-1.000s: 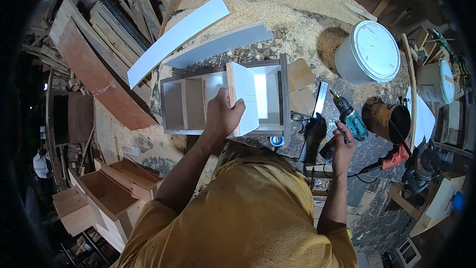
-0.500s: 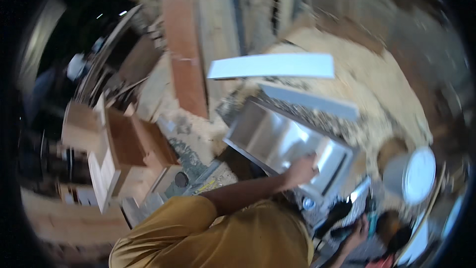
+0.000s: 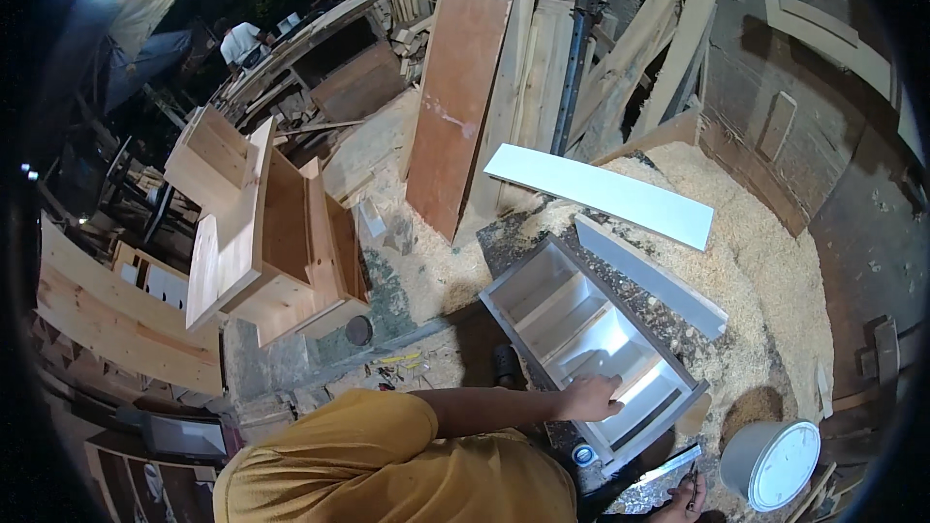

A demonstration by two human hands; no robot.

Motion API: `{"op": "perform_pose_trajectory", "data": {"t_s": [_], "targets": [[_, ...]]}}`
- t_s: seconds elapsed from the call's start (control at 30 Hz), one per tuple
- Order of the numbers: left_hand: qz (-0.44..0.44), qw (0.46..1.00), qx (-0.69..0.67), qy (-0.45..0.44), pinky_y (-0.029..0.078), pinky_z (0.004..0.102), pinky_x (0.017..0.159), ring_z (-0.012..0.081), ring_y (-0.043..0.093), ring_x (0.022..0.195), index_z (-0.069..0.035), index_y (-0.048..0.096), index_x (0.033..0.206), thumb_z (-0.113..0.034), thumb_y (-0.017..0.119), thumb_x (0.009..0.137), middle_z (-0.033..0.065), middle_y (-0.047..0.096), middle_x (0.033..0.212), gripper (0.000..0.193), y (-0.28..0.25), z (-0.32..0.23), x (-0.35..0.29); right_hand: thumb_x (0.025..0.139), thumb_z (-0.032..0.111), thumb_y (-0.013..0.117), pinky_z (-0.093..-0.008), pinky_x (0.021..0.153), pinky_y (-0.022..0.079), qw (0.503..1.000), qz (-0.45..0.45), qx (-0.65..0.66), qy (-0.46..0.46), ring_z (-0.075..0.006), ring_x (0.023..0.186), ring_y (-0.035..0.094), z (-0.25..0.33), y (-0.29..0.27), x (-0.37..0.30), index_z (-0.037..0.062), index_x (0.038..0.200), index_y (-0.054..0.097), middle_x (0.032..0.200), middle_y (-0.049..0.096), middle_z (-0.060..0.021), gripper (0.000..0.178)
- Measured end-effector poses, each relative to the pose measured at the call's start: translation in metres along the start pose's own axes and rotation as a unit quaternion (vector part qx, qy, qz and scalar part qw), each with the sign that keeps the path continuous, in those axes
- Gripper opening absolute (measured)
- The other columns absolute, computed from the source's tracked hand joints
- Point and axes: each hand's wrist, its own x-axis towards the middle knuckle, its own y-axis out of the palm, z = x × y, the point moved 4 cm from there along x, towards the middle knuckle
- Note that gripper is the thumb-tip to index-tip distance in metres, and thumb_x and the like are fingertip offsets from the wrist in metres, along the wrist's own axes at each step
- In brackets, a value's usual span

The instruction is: Measuring and fitting internal wooden dividers into a small cabinet or shelving unit.

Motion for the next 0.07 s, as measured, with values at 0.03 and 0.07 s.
{"op": "perform_pose_trajectory", "data": {"t_s": [0.03, 0.07], "targets": [[0.005, 1.000, -0.011, -0.004, 0.050, 0.0539, 0.083, 0.0457, 0.066, 0.088, 0.004, 0.056, 0.105, -0.034, 0.063, 0.085, 0.0266, 0.067, 0.088, 0.043, 0.005, 0.000, 0.002, 0.098, 0.030, 0.053, -0.0309, 0.085, 0.048, 0.990, -0.025, 0.137, -0.006, -0.0250, 0.101, 0.059, -0.004, -0.002, 0.003, 0.0014, 0.136, 0.052, 0.119, 0.061, -0.0168, 0.048], [0.000, 1.000, -0.019, -0.023, 0.050, 0.0536, 0.083, 0.0457, 0.066, 0.088, 0.002, 0.056, 0.106, -0.035, 0.063, 0.086, 0.0265, 0.068, 0.089, 0.043, 0.004, 0.006, -0.001, 0.095, 0.023, 0.059, -0.0267, 0.082, 0.046, 0.961, -0.032, 0.274, -0.016, -0.0147, 0.090, 0.057, 0.007, 0.010, 0.013, -0.0022, 0.134, 0.055, 0.105, 0.065, -0.0115, 0.047]]}}
